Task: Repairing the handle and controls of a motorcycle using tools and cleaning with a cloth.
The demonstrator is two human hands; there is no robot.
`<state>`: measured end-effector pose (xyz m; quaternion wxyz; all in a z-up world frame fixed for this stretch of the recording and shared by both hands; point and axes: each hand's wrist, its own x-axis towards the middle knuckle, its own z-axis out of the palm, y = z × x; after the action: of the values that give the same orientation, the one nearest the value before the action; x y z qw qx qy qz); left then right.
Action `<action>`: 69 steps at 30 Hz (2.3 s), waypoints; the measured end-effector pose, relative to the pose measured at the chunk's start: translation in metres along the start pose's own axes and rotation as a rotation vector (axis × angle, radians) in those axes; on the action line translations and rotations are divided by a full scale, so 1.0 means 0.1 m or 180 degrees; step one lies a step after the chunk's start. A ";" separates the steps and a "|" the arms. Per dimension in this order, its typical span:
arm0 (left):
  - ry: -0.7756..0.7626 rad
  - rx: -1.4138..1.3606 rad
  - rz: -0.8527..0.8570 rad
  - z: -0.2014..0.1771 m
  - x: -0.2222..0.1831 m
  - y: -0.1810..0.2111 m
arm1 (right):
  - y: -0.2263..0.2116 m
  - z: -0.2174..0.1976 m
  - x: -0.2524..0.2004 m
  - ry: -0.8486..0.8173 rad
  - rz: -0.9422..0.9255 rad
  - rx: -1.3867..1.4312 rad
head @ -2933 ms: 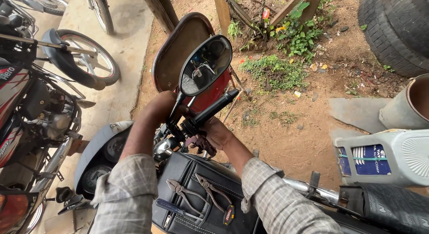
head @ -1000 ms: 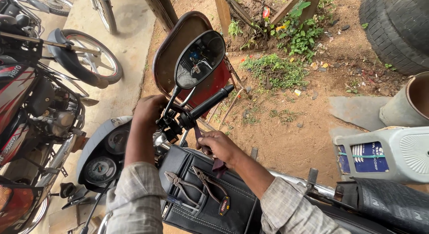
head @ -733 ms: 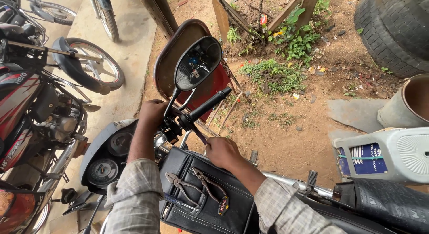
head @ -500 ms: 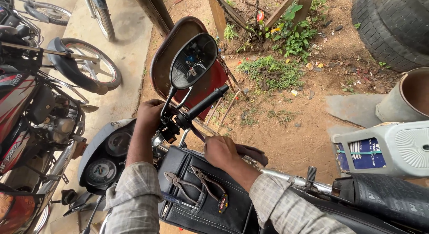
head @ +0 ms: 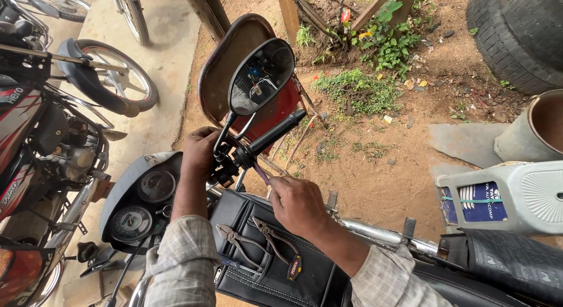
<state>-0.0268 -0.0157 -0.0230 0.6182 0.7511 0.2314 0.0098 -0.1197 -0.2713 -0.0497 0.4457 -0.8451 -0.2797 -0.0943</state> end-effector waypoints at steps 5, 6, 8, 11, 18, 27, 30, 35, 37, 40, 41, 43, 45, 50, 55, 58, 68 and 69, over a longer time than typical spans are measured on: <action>-0.0246 0.0133 0.0220 -0.06 0.06 -0.10 | -0.12 -0.14 0.13 -0.0328 0.0315 0.0152; -0.0330 0.0042 0.0312 -0.07 0.06 -0.13 | -0.14 -0.13 0.14 -0.0359 0.0419 0.0171; -0.0331 -0.0298 0.0445 -0.17 0.07 -0.26 | -0.14 -0.04 0.21 -0.0342 0.0416 0.0160; -0.0267 -0.1053 0.0723 -0.27 0.11 -0.38 | 0.01 0.19 0.27 -0.0344 0.0464 0.0082; -0.0138 -0.1513 0.0858 -0.26 0.04 -0.37 | 0.04 0.16 0.24 -0.0176 0.0438 -0.0024; -0.0549 0.0169 0.0644 -0.11 -0.08 -0.09 | -0.28 -0.20 0.07 0.0013 0.0460 0.0466; -0.0554 0.0580 0.0839 -0.11 -0.07 -0.09 | -0.41 -0.32 0.10 -0.0155 0.0727 0.0435; -0.0293 0.0587 0.0759 -0.16 -0.08 -0.14 | -0.81 -0.95 0.02 0.0369 0.0541 0.1243; -0.0175 0.0444 0.0655 -0.19 -0.09 -0.21 | -0.93 -1.32 -0.06 0.0814 0.0485 0.1614; 0.0065 -0.0092 0.1045 -0.17 0.01 -0.30 | -0.87 -1.72 -0.13 0.1295 0.0851 0.1244; 0.0416 -0.0178 0.1311 -0.15 0.02 -0.33 | -0.76 -1.76 -0.14 0.1266 0.0989 0.1670; 0.0807 -0.0283 0.1571 -0.15 -0.11 -0.35 | -0.52 -1.71 -0.19 0.1191 0.1106 0.2098; 0.1734 -0.0157 0.1906 -0.14 -0.32 -0.26 | -0.21 -1.51 -0.20 0.0994 0.1099 0.2378; 0.0959 0.0568 0.1920 0.37 -1.76 -0.35 | -0.76 -1.38 -0.34 0.0780 0.1208 0.3402; -0.1176 0.1507 0.1942 0.90 -2.78 -0.67 | -1.13 -1.43 -0.63 0.0130 0.0607 0.4743; -0.1647 -0.0318 0.0888 1.04 -2.84 -1.03 | -1.01 -1.42 -0.63 -0.0645 0.0862 0.4161; -0.1168 -0.2001 0.1202 -0.37 -4.00 -0.13 | -0.17 -1.07 -0.05 -0.1816 0.1119 0.0780; -0.1144 -0.1928 0.1358 -0.50 -4.16 -0.22 | -0.31 -1.07 0.13 -0.1728 0.1506 -0.0312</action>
<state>-0.4204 -0.1160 0.0806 0.8260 0.5561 -0.0546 0.0740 -0.1164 -0.3390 0.0399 0.3236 -0.9010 -0.1797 0.2260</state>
